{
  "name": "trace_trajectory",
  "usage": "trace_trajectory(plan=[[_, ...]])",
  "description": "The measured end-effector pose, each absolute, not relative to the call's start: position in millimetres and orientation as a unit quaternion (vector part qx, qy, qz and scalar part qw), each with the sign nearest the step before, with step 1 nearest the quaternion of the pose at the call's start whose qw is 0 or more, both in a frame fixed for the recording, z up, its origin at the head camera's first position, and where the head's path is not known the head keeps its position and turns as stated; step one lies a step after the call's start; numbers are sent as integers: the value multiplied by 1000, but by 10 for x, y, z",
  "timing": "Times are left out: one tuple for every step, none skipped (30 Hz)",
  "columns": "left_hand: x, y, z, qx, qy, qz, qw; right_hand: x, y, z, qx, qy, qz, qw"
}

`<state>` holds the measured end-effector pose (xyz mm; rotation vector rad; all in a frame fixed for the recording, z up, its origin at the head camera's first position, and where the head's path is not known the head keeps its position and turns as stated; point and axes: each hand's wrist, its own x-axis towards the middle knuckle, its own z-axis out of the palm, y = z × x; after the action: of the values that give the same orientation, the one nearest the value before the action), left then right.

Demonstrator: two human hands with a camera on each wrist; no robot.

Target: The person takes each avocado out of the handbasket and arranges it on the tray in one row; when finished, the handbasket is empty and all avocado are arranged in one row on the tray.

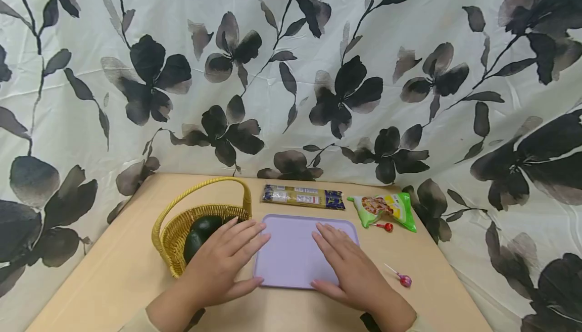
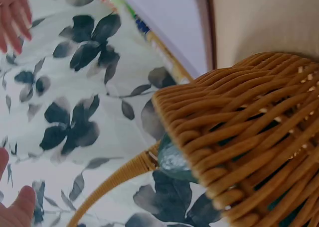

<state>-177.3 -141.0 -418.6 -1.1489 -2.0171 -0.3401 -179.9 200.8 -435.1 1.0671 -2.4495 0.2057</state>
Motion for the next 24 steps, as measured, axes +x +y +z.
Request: trace_trajectory(plan=[[-1775,-1417,-4170,-452,-786,-143,396,-1812,1995,-4350,390,-889,89,224],[-1775,-1424,-4155,-452,-781,-152,403,-1824,1981,-4348,390,-888,103,219],[-1775,-1430,-4143,-452,-776,-164,409,-1835,1968,-4347,390,-888,116,214],[-1774,-1437,-4133,-452,-770,-176,415,-1844,1953,-4347,391,-887,129,210],[-1771,-1444,-4124,-451,-764,-188,421,-1851,1938,-4346,391,-886,143,204],[-1770,-1451,-4116,-450,-758,-198,429,-1859,1923,-4348,390,-885,158,199],[-1764,-1461,-4107,-447,-754,-209,435,-1867,1903,-4347,389,-884,172,194],[-1756,-1475,-4099,-441,-752,-218,439,-1878,1882,-4349,388,-883,185,190],[-1752,-1490,-4090,-437,-747,-226,447,-1890,1859,-4351,389,-880,197,189],[-1744,-1504,-4086,-431,-744,-234,454,-1899,1836,-4355,389,-879,208,184],[-1740,-1519,-4079,-424,-741,-242,461,-1908,1811,-4358,388,-878,216,180],[-1738,-1535,-4073,-417,-738,-248,469,-1919,1782,-4358,389,-876,224,177],[-1733,-1554,-4065,-407,-738,-252,475,-1932,1753,-4358,391,-873,232,176],[-1734,-1572,-4058,-398,-736,-256,484,-1944,1725,-4359,394,-870,239,174],[-1737,-1588,-4052,-390,-732,-259,495,-1952,1697,-4355,396,-868,245,172],[-1739,-1610,-4042,-378,-731,-261,504,-1964,1667,-4352,397,-867,250,169],[-1739,-1634,-4035,-364,-733,-261,513,-1976,1639,-4349,400,-864,254,171],[-1739,-1657,-4030,-350,-732,-260,523,-1986,1613,-4345,403,-862,259,167],[-1741,-1681,-4026,-336,-731,-260,534,-1994,1591,-4339,403,-861,264,163],[-1742,-1707,-4026,-322,-729,-262,545,-2003,1570,-4332,403,-860,268,158],[-1740,-1732,-4029,-307,-727,-262,555,-2011,1548,-4323,403,-860,273,153],[-1737,-1760,-4034,-293,-726,-261,565,-2022,1526,-4317,403,-860,278,147],[-1733,-1790,-4042,-278,-726,-259,573,-2035,1502,-4313,402,-859,284,140],[-1732,-1820,-4052,-263,-726,-257,581,-2048,1477,-4306,401,-859,291,132]])
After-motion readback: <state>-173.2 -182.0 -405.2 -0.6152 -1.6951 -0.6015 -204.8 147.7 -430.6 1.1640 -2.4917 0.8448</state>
